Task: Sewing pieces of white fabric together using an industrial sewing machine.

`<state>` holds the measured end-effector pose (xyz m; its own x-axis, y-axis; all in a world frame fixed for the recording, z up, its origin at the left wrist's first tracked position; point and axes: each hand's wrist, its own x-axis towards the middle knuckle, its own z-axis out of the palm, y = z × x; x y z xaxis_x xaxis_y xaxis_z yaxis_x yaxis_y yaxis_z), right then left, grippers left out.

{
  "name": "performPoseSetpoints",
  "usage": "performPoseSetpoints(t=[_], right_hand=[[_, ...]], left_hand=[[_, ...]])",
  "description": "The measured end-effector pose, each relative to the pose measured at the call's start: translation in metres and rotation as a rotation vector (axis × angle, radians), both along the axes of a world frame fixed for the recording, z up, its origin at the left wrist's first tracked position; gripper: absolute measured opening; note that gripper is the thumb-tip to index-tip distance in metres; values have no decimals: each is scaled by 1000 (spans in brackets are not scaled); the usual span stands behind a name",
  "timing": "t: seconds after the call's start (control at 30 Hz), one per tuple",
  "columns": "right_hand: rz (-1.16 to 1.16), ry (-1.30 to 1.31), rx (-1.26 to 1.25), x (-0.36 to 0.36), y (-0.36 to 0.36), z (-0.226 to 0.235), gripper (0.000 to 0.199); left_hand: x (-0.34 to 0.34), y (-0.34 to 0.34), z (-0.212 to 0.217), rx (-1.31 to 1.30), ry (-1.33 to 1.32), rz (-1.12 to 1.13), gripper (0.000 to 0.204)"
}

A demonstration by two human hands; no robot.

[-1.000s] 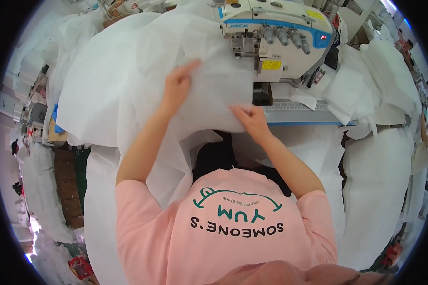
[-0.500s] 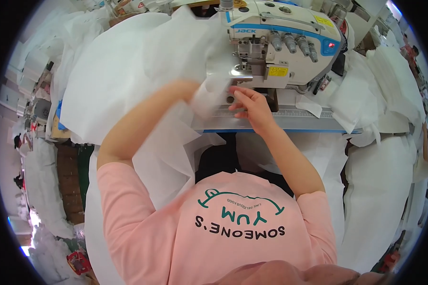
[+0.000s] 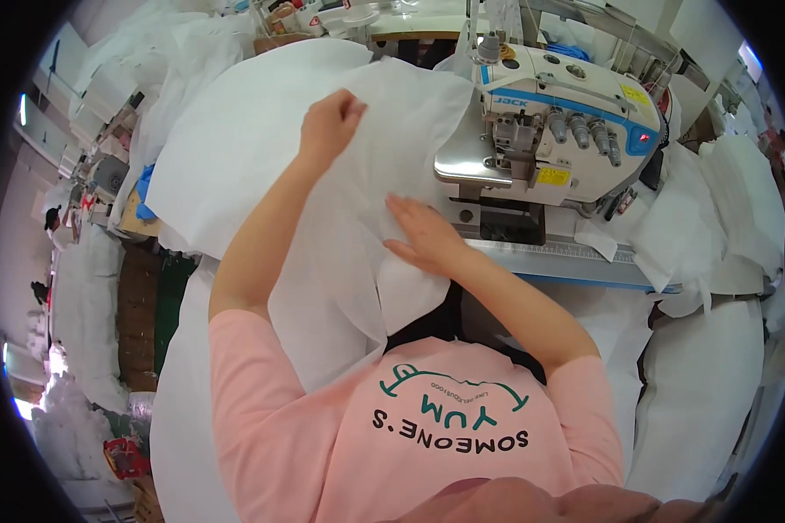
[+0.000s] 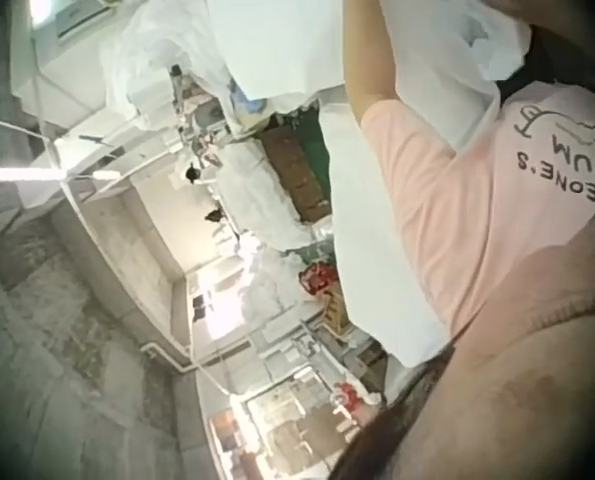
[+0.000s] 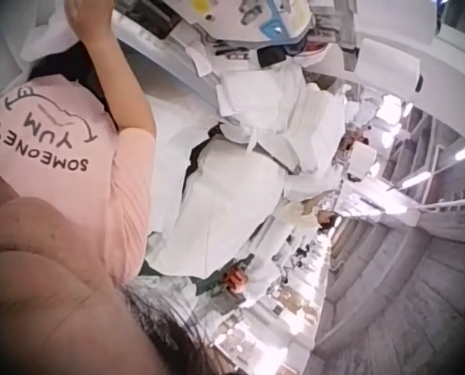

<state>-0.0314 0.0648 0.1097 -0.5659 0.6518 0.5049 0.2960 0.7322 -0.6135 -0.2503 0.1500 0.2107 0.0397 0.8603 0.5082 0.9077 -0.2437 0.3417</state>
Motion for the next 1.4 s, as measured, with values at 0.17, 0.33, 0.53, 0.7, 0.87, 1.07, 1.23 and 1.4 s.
performPoseSetpoints(t=[0.17, 0.33, 0.53, 0.7, 0.87, 1.07, 1.23, 1.4], right_hand=[[8, -67, -669, -13, 55, -23, 59], [548, -12, -568, -12, -67, 34, 38], [163, -525, -355, 123, -88, -117, 25], [-90, -120, -192, 114, -107, -72, 37], [-318, -261, 411, 44, -28, 62, 51], [-215, -298, 301, -18, -13, 112, 52], [108, 329, -822, -167, 40, 105, 70], [-279, 324, -633, -291, 126, 66, 86]], left_hand=[[29, -29, 76, -9, -1366, -469, 27], [105, -34, 25, -303, -317, -852, 34], [132, 23, -53, -67, -141, -332, 68], [124, 55, -39, -430, -323, -73, 94], [77, 53, -20, 101, -2, -14, 58], [-250, -21, 35, -255, 222, 675, 82], [-340, -58, 9, -355, -4, 699, 85], [-326, -65, 37, -445, 0, 825, 83]])
